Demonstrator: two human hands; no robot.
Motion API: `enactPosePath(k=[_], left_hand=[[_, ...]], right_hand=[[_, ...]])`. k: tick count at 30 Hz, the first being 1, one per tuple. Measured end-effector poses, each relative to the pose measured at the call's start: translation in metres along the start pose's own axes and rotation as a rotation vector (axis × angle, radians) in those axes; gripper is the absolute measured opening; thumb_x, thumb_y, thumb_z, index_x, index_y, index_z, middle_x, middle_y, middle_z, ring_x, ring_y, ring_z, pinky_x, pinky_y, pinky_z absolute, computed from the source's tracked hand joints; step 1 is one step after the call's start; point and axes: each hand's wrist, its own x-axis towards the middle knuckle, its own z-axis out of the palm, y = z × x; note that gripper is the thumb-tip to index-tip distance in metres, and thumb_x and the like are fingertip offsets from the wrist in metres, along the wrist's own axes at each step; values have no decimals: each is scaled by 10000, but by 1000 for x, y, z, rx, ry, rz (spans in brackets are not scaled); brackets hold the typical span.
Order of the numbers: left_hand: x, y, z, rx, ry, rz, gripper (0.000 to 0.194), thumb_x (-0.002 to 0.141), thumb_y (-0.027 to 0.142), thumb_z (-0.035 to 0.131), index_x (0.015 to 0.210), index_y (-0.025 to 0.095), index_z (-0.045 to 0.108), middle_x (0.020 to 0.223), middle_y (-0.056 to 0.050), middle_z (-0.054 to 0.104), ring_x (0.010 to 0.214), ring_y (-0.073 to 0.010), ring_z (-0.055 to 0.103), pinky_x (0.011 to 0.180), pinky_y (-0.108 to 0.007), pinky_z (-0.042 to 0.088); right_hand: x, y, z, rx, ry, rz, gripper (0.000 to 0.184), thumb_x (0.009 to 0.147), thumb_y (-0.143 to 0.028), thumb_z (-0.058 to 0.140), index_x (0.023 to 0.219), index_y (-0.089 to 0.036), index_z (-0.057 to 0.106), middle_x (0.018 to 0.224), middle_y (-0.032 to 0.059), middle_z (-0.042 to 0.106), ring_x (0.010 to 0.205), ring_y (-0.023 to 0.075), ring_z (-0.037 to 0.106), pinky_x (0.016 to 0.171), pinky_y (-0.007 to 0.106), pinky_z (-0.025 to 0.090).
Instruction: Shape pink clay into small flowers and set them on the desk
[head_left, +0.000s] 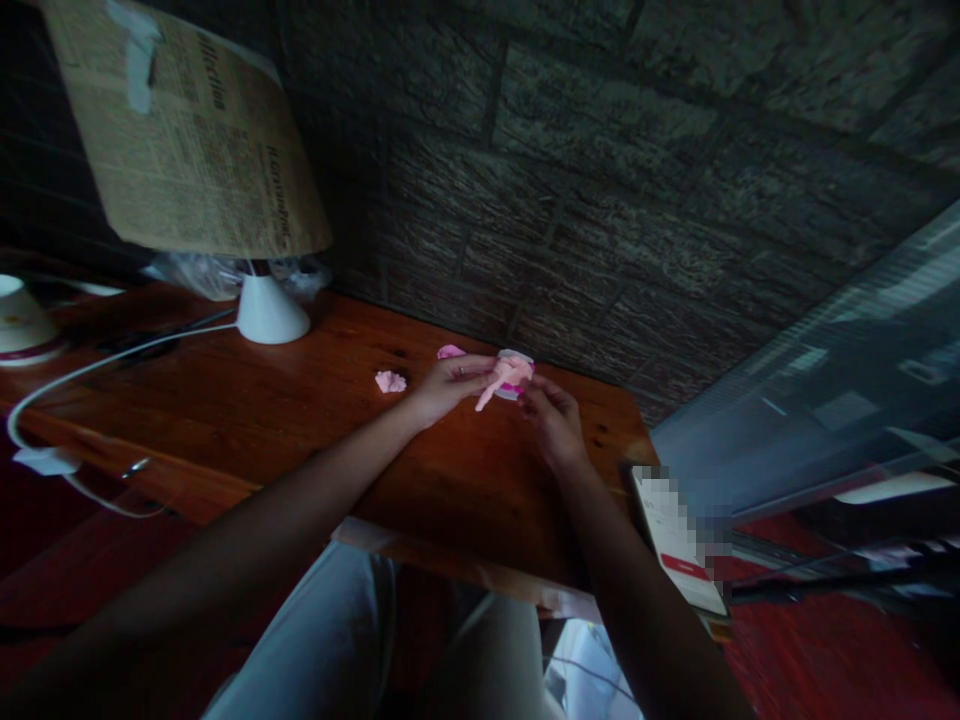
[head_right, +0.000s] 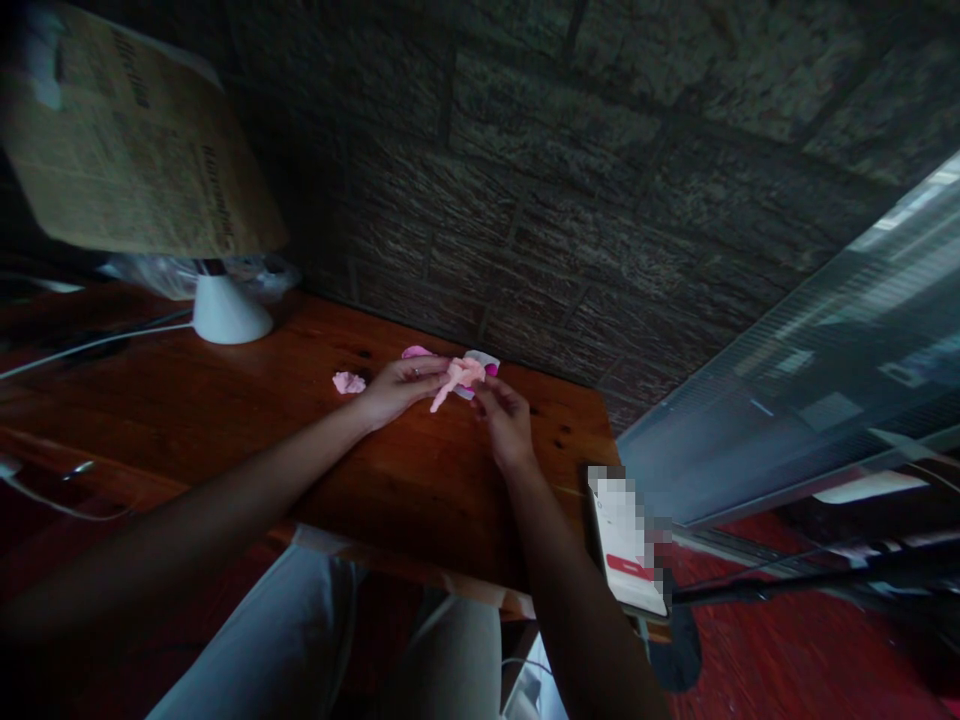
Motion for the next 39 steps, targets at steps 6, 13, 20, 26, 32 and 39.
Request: enactPosePath(k=[6,13,20,26,32,39], left_hand=[[1,-2,-2,107,27,28,433,725,355,867,1095,148,779,1203,-130,765,1117,-253,711,1069,-452,504],[0,-3,0,173,50,100,414,734,396,857,1052,140,791,1102,-119,788,1016,-241,733,945,-398,569],[0,-3,3,121,54,101,441,734,382,858,1091,136,777,1000,-106,800,863,-200,736,795,-339,597],[2,-5,1,155,43,115,371,752,400,843,1026,154,798,1079,-97,791,1012,-226,724,966,-387,556],[-1,0,3,-77,-77,19,391,798,405,824,1098,157,790,1164,-126,769,1077,-246,719,990,-403,552],[-1,2,2,-218,-73,-37,381,763,347,865,1094,176,789,1206,-125,755,1088,-237,719,977,-380,562]], right_hand=[[-1,-2,1,-21,-55,-25,325,607,-446,862,839,-229,795,657,-28,669,589,109,515,554,259,367],[-2,-5,1,-114,-87,-61,358,623,-485,852,866,-224,814,674,-17,660,601,116,487,560,276,369],[-3,-3,4,-92,-59,-48,350,601,-459,866,867,-237,819,717,-16,692,594,110,506,554,272,372],[-2,-5,4,-67,-44,-26,352,584,-450,875,849,-227,812,696,-14,692,582,108,505,540,265,367],[0,-3,3,58,-8,9,274,574,-395,881,764,-222,785,591,-44,622,554,90,482,531,245,344],[3,-2,-2,158,49,70,267,550,-364,881,751,-229,768,689,-22,681,587,87,494,553,236,373]])
